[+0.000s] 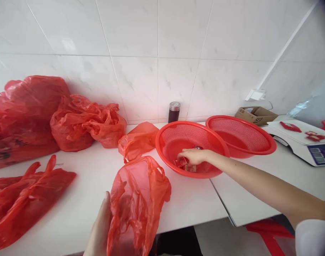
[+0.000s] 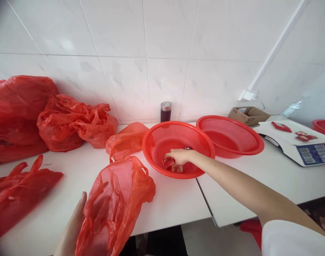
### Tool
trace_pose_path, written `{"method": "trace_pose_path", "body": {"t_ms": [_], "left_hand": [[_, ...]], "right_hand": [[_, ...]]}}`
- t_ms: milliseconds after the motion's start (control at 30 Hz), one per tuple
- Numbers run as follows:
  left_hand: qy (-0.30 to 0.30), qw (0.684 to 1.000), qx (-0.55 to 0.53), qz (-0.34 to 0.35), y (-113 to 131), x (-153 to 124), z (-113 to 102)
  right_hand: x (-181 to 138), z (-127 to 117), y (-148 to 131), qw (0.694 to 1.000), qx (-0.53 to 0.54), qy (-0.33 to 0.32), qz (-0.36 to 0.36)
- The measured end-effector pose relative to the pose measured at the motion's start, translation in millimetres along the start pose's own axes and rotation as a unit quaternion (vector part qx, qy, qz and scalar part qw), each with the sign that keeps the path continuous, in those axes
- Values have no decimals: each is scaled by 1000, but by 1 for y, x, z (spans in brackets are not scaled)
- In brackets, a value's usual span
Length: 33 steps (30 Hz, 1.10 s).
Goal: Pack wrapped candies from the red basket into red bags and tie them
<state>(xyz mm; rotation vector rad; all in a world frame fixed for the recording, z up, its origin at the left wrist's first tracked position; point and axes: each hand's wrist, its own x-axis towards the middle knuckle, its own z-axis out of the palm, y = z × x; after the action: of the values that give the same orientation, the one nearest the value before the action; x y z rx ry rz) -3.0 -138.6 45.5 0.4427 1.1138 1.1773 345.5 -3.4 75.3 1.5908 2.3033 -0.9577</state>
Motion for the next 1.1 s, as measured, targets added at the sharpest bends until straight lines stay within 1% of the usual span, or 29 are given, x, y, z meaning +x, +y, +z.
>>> {"method": "trace_pose_path", "body": {"t_ms": [67,100,167,233,300,367,433,467,533,600,633,667,700,733,767,833,867,900,933,1000,1067,1100], "left_hand": [[-1,999,-33,-25,6,1,0],[4,999,-42,-18,8,1,-1],[27,999,-20,29,9,-1,-7],[51,993,63,82,5,-3,-14],[69,977,155,129,-1,-4,-19],[65,969,182,156,-9,-2,-20],[59,977,142,149,-17,2,-18],[57,982,114,138,-19,4,-16],[55,991,63,105,-22,7,-11],[54,996,8,67,-21,9,-9],[55,997,-23,51,-18,9,-8],[62,996,-52,40,-15,9,-8],[79,993,-78,37,-10,8,-10],[101,989,-103,40,-5,7,-11],[123,984,-125,46,1,6,-13],[140,976,-158,59,10,2,-16],[133,975,-166,64,14,0,-17],[117,977,-166,67,16,-2,-17],[99,980,-159,68,17,-5,-17],[73,985,-139,64,15,-9,-14],[62,988,-127,62,11,-12,-11],[61,988,-121,68,9,-13,-11]], "right_hand": [[-1,-4,3,1000,-1,15,2],[-3,-7,4,1000,-7,29,4],[-9,-16,6,998,-3,70,6],[-19,-26,1,990,28,139,-13],[-31,-34,-15,970,78,225,-53],[-42,-33,-44,940,145,290,-105],[-47,-18,-83,906,236,310,-165],[-46,-5,-105,885,289,305,-199],[-35,31,-145,830,422,260,-255],[-16,68,-175,767,547,205,-264],[-6,85,-184,739,599,178,-252],[3,99,-188,729,627,149,-230],[10,109,-188,736,630,131,-210],[15,116,-185,763,603,132,-193],[17,120,-179,804,547,149,-181],[12,120,-165,888,384,194,-162],[7,117,-160,919,304,204,-150],[0,114,-156,941,240,198,-135],[-9,108,-154,955,197,183,-122],[-26,93,-153,966,163,156,-125],[-40,70,-148,956,183,159,-163],[-44,55,-140,948,200,171,-181]]}}
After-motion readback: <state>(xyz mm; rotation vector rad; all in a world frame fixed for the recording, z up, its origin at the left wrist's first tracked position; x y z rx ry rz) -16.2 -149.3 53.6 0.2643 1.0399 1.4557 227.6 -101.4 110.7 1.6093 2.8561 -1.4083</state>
